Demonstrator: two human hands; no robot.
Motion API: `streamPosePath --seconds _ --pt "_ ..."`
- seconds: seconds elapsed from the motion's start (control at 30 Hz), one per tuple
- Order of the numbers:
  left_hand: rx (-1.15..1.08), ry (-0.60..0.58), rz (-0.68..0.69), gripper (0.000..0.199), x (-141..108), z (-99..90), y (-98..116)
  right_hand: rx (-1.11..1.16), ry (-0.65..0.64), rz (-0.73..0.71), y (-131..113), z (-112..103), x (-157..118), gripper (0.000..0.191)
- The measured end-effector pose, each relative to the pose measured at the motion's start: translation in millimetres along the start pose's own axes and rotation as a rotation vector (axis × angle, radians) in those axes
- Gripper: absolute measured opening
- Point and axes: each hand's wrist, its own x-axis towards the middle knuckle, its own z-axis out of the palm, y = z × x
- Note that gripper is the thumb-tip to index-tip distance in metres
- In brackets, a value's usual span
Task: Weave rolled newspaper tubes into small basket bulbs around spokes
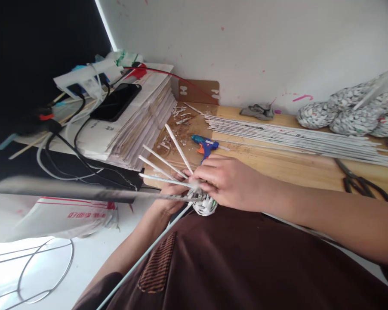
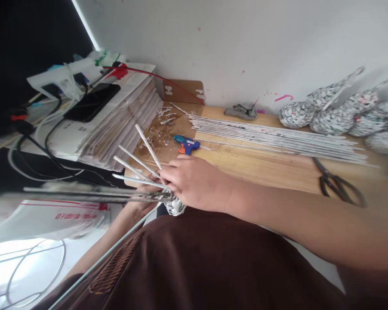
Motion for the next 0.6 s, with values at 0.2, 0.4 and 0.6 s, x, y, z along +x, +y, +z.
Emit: streamPosePath --seconds 0.2,0.4,0.6 --pt "-0.264 -0.268 -0.003 0.034 3 -1.5 -2 -0.028 -0.012 0.018 -7 6 3 0.011" --pt "-0.223 -0.252 0.062 0.035 0 -10.1 -2 0.008 0.021 0.016 -7 11 3 0.014" --pt "-0.136 -0.163 0.078 0.035 -2 -15.9 -2 -0.008 0.075 0.043 -15 18 5 0.016"
